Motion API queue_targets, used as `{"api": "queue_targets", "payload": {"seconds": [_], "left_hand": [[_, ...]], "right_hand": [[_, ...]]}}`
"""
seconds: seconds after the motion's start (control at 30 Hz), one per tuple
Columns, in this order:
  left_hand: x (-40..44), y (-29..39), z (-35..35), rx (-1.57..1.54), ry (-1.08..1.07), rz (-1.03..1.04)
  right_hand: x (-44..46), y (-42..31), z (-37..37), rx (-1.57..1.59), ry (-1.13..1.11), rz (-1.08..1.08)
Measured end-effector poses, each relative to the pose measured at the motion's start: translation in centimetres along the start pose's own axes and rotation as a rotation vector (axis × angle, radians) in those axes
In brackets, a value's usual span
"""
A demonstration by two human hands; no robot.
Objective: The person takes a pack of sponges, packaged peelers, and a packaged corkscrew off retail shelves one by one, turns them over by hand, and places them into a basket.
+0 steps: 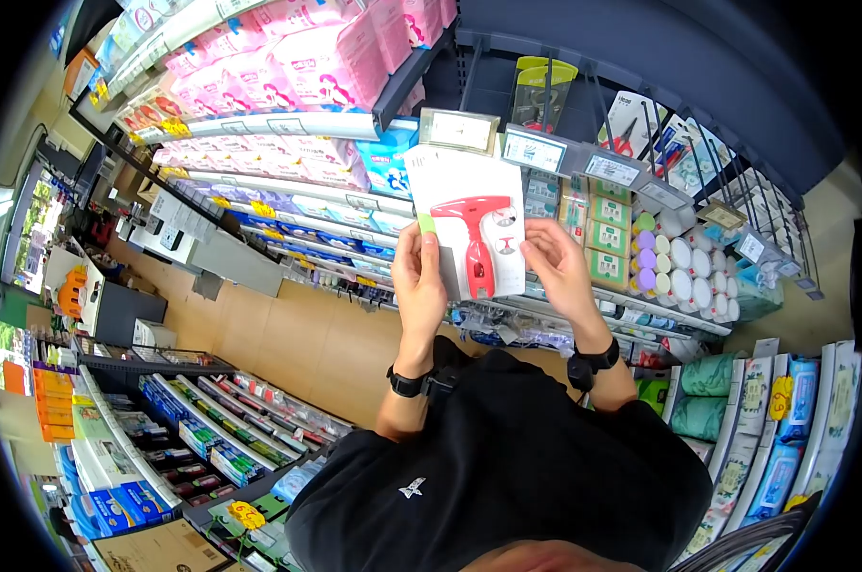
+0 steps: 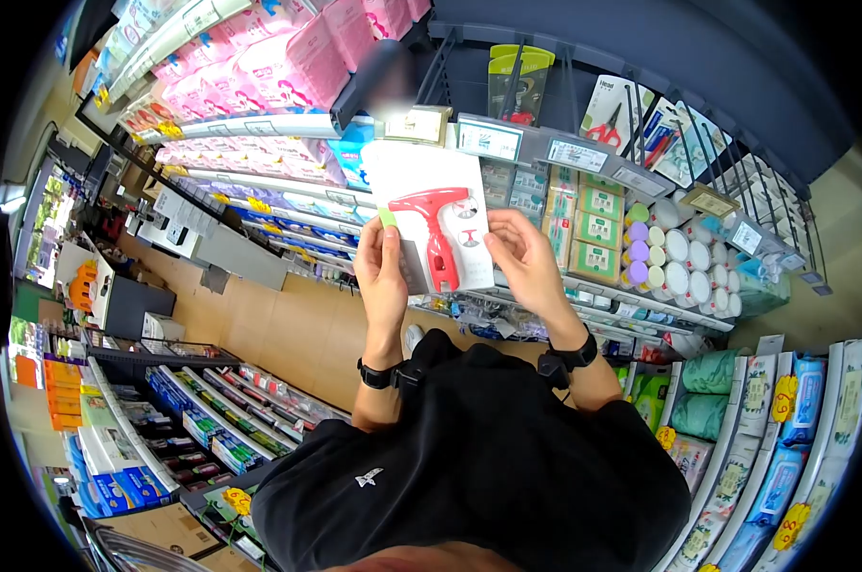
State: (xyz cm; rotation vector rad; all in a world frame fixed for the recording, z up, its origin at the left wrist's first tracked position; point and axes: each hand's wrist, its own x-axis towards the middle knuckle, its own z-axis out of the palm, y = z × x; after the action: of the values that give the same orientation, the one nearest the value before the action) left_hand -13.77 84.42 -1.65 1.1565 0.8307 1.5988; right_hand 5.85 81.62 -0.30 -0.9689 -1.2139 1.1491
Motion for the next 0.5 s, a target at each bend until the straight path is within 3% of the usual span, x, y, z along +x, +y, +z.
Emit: {"api": "queue_targets", "payload": {"seconds": [0.5], "left_hand": [[-5.5,-0.7,-3.3,0.058,-0.322,-0.429]], "right_hand": [[-11.1,1.3,-0.4,0.03,0.249,0.092]]}}
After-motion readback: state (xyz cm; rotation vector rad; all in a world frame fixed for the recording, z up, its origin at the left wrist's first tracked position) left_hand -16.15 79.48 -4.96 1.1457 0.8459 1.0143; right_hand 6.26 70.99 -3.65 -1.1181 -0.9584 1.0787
